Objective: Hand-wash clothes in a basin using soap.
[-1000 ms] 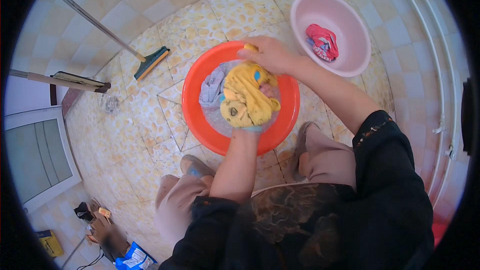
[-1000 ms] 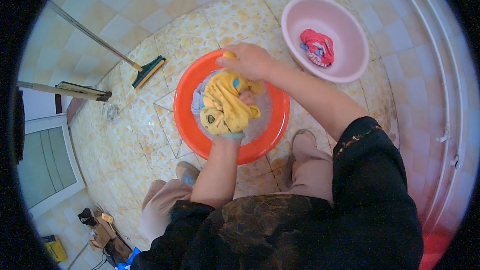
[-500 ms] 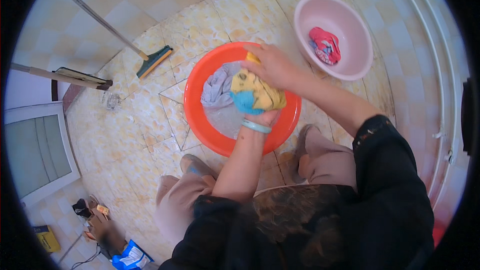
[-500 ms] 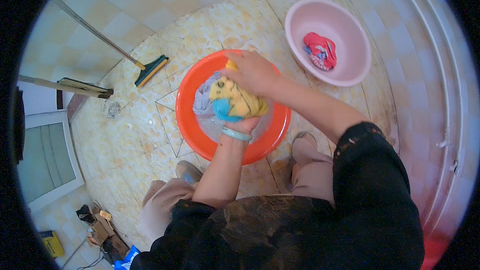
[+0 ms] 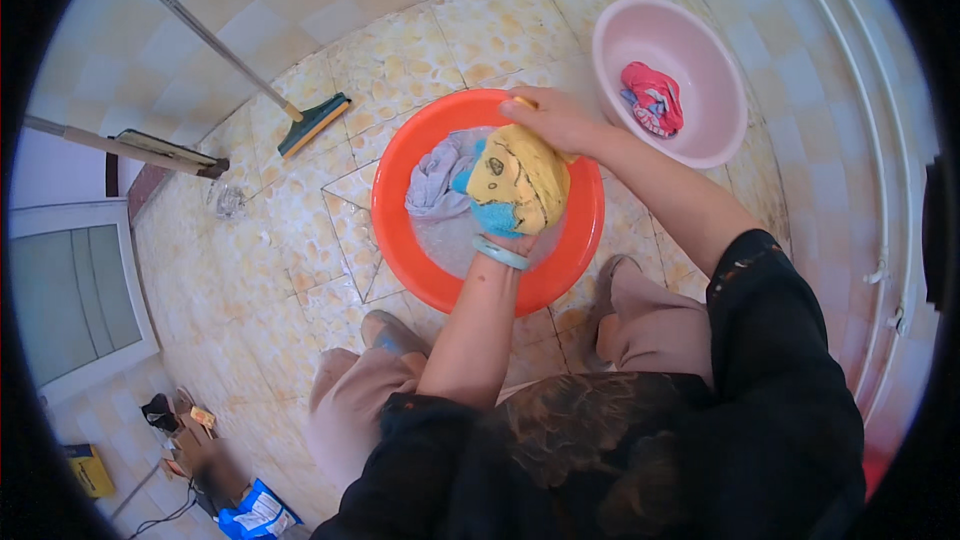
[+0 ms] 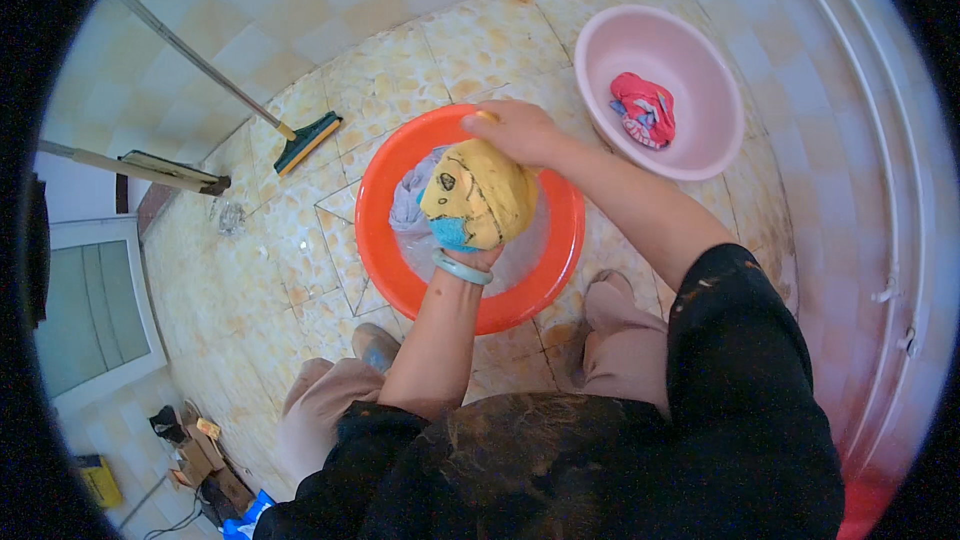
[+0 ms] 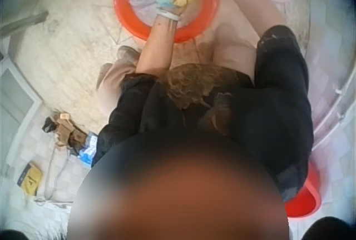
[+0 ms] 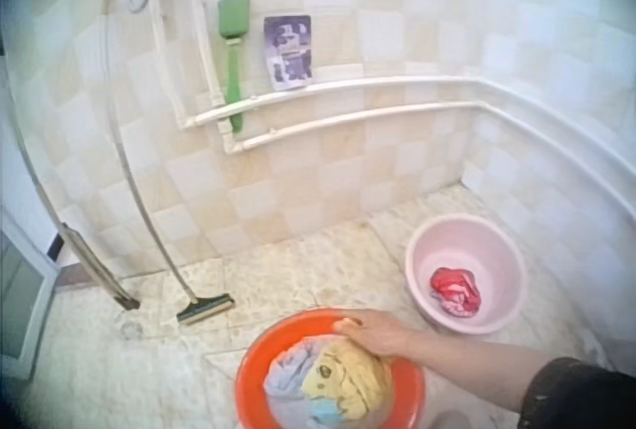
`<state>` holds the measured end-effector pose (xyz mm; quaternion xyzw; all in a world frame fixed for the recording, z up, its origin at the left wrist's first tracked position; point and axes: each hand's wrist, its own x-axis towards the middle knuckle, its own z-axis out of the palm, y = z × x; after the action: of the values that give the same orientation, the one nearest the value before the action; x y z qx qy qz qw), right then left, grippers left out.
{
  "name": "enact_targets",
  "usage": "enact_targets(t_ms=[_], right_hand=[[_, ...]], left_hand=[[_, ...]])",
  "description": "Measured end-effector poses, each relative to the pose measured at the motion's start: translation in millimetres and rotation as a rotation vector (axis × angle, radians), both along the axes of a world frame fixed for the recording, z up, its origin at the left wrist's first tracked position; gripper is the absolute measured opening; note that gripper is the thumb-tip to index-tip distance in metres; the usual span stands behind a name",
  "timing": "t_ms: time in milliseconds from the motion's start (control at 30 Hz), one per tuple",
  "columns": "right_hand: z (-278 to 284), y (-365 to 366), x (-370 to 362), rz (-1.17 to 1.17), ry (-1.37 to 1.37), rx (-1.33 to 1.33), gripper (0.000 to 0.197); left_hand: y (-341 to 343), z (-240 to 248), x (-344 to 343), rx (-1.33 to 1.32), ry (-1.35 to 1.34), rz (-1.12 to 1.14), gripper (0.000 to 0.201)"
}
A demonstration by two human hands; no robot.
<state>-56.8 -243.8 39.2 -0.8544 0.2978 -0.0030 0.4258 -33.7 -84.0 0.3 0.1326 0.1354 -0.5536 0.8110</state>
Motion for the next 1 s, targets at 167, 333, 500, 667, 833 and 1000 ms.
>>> enact_targets(t_ms=[167, 333, 500, 667, 833, 1000], right_hand=[[46.8, 17.2, -4.4, -0.055, -0.319, -0.087, 0.050], [45.6, 78.3, -14.9, 0.400, -0.463, -0.528, 0.049], [31.5, 53.6, -16.0, 0.138, -0.078, -0.171, 0.043], [-9.8, 37.7, -31.7, -0.032, -0.200, 0.336, 0.045], [1.2, 5.1, -39.8, -0.141, -0.215, 0.600, 0.047], [65.0, -1.4, -47.0, -0.301, -0.367, 1.008, 0.051]], left_hand=[[9.2, -14.7, 9.9, 0.195, -0.476, -0.051, 0.045], [6.1, -29.4, 8.2, 0.144, -0.473, 0.127, 0.039], [8.3, 2.7, 5.1, 0.536, -1.007, 0.005, 0.030], [5.3, 46.1, 24.0, 0.670, -1.074, 0.045, 0.019], [11.4, 51.9, 50.5, 0.596, -1.016, 0.105, 0.026], [18.1, 62.5, 68.2, 0.523, -0.815, -0.010, 0.031]])
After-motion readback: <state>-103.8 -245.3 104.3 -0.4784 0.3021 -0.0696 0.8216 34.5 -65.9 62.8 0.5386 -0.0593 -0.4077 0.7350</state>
